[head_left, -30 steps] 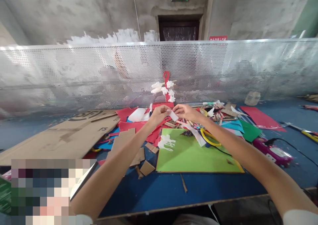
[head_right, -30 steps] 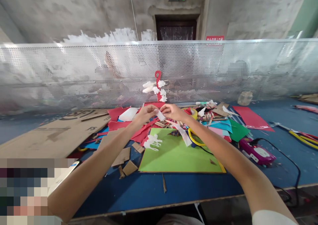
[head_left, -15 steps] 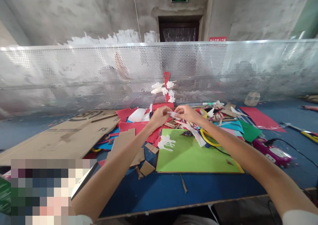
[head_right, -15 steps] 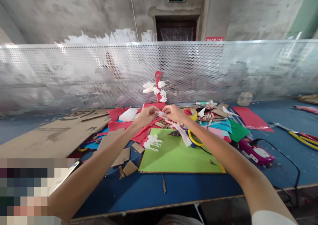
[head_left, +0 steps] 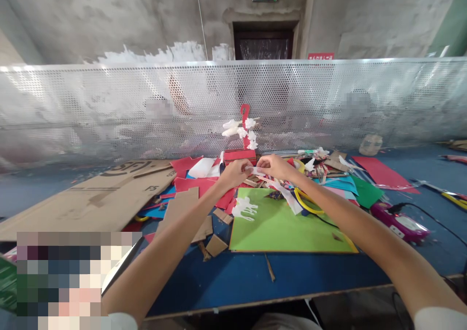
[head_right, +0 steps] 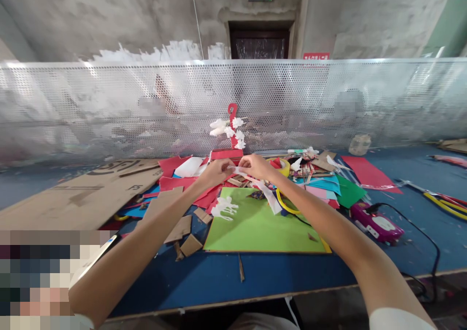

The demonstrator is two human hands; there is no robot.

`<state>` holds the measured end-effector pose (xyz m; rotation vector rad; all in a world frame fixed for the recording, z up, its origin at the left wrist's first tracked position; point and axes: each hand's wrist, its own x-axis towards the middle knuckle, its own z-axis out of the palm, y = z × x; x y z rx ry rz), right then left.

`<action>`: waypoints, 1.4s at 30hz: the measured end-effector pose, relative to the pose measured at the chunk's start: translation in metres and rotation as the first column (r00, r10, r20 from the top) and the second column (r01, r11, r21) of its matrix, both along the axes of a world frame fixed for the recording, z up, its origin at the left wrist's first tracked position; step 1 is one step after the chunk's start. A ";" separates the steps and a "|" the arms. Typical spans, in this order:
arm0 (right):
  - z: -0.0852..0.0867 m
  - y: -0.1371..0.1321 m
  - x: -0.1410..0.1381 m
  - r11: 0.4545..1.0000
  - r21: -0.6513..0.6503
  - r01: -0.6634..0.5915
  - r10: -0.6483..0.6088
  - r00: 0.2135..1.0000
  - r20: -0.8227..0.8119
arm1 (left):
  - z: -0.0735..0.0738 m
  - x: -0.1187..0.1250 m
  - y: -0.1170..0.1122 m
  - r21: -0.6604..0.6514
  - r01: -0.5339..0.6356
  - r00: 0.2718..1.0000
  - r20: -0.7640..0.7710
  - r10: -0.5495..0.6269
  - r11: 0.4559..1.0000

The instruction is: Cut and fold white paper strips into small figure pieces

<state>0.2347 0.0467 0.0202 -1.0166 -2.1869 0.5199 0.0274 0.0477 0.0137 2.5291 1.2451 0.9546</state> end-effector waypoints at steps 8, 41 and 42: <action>0.002 -0.006 0.000 0.999 0.041 0.004 -0.007 0.997 0.080 | -0.006 -0.001 0.009 -0.118 0.056 0.994 0.104 -0.044 0.991; 0.008 -0.036 -0.005 0.922 0.372 0.111 -0.179 0.971 0.155 | 0.000 0.009 -0.003 -0.434 0.303 0.890 0.448 -0.088 0.848; 0.008 -0.037 -0.004 0.924 0.365 0.116 -0.178 0.974 0.142 | -0.001 0.009 -0.003 -0.430 0.302 0.892 0.442 -0.093 0.851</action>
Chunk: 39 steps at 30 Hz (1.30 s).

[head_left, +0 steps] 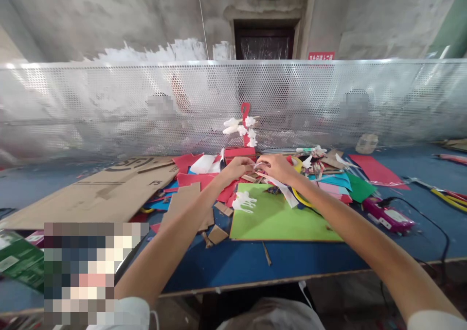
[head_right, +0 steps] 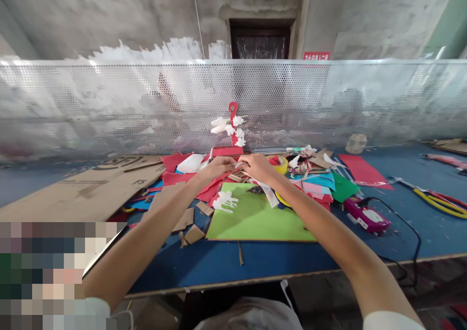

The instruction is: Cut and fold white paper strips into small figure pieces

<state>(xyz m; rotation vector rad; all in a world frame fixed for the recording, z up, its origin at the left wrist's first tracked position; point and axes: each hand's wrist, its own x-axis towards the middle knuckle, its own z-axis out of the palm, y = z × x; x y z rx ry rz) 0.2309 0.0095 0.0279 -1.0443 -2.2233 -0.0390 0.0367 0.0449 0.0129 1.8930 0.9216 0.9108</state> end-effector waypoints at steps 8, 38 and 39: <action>-0.009 -0.007 -0.009 0.994 -0.108 -0.004 -0.014 0.985 -0.171 | -0.002 -0.007 -0.016 0.045 -0.064 0.998 0.024 0.062 0.997; -0.041 -0.019 -0.015 0.991 -0.099 0.095 -0.110 0.982 -0.153 | -0.044 -0.016 -0.034 0.185 -0.047 0.990 0.138 0.022 0.982; -0.041 -0.018 -0.014 0.992 -0.086 0.097 -0.109 0.984 -0.138 | -0.044 -0.016 -0.034 0.178 -0.042 0.989 0.145 0.016 0.983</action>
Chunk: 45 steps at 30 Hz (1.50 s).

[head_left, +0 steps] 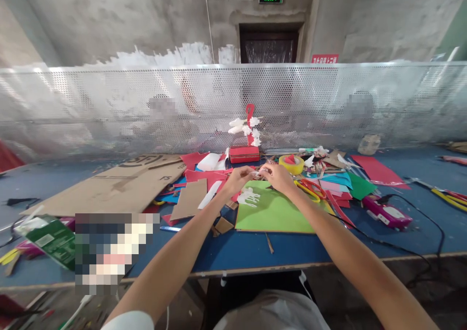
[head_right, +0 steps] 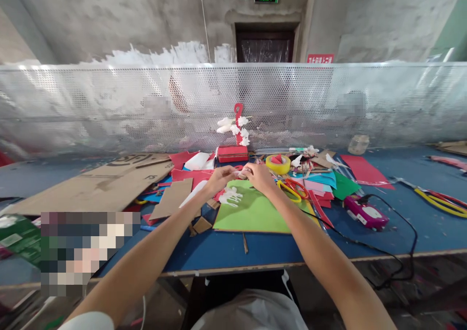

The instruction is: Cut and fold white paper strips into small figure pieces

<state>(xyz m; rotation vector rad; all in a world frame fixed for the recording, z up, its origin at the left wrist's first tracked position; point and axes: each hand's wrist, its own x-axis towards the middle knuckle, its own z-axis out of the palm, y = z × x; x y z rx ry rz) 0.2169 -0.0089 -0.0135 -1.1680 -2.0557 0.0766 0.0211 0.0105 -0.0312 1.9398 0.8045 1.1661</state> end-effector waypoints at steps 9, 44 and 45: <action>0.001 0.003 0.006 0.999 -0.018 -0.029 0.029 1.000 0.006 | 0.000 -0.003 0.002 -0.073 0.072 0.997 0.037 -0.070 0.995; 0.002 -0.005 0.001 0.988 0.019 -0.151 0.151 0.988 -0.032 | -0.004 -0.003 0.007 -0.138 0.026 1.000 -0.004 -0.027 0.990; 0.002 -0.005 0.001 0.989 0.027 -0.144 0.145 0.989 -0.028 | -0.005 -0.002 0.007 -0.134 0.028 1.000 -0.005 -0.029 0.991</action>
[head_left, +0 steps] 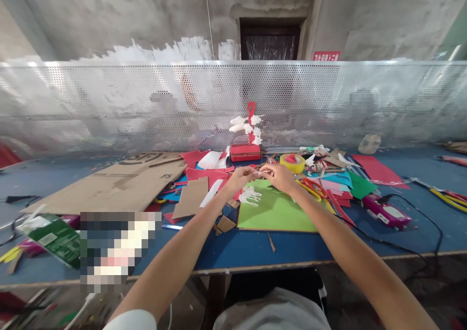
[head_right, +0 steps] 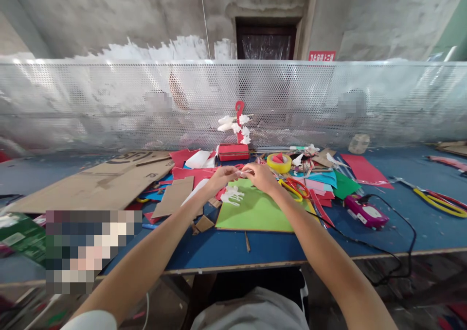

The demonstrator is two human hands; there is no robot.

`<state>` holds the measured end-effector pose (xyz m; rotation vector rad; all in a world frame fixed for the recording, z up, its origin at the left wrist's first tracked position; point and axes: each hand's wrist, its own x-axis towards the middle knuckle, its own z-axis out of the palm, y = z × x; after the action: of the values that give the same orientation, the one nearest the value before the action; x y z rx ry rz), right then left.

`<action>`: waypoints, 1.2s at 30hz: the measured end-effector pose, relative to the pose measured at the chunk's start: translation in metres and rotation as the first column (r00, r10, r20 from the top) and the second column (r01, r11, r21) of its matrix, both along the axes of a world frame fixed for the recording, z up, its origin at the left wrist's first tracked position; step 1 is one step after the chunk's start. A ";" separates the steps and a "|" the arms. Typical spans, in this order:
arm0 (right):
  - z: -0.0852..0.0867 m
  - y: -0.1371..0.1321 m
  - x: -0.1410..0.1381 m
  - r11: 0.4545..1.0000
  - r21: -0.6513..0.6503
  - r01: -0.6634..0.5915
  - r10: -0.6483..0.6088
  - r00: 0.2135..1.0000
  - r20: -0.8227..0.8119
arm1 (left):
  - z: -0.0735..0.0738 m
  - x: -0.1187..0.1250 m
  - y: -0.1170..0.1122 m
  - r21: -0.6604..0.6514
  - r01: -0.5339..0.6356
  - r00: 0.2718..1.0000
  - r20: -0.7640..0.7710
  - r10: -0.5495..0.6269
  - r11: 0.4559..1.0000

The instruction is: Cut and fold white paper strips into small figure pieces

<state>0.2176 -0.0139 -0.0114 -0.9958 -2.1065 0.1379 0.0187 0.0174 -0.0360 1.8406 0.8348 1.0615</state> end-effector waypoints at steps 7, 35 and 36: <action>-0.003 0.003 0.002 0.996 0.080 0.049 -0.054 0.996 0.066 | 0.002 0.002 0.000 0.055 -0.017 0.998 -0.054 0.020 0.998; -0.003 0.002 0.002 0.987 -0.099 0.125 -0.119 0.991 0.059 | 0.021 -0.003 -0.006 0.042 0.013 0.995 -0.095 -0.009 0.999; -0.003 0.003 0.002 0.989 -0.102 0.106 -0.101 0.993 0.057 | 0.021 -0.004 -0.005 0.032 0.017 0.994 -0.105 -0.014 0.999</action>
<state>0.2198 -0.0112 -0.0145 -1.1805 -2.1070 0.1739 0.0148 0.0120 -0.0150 1.9416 0.8677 0.9808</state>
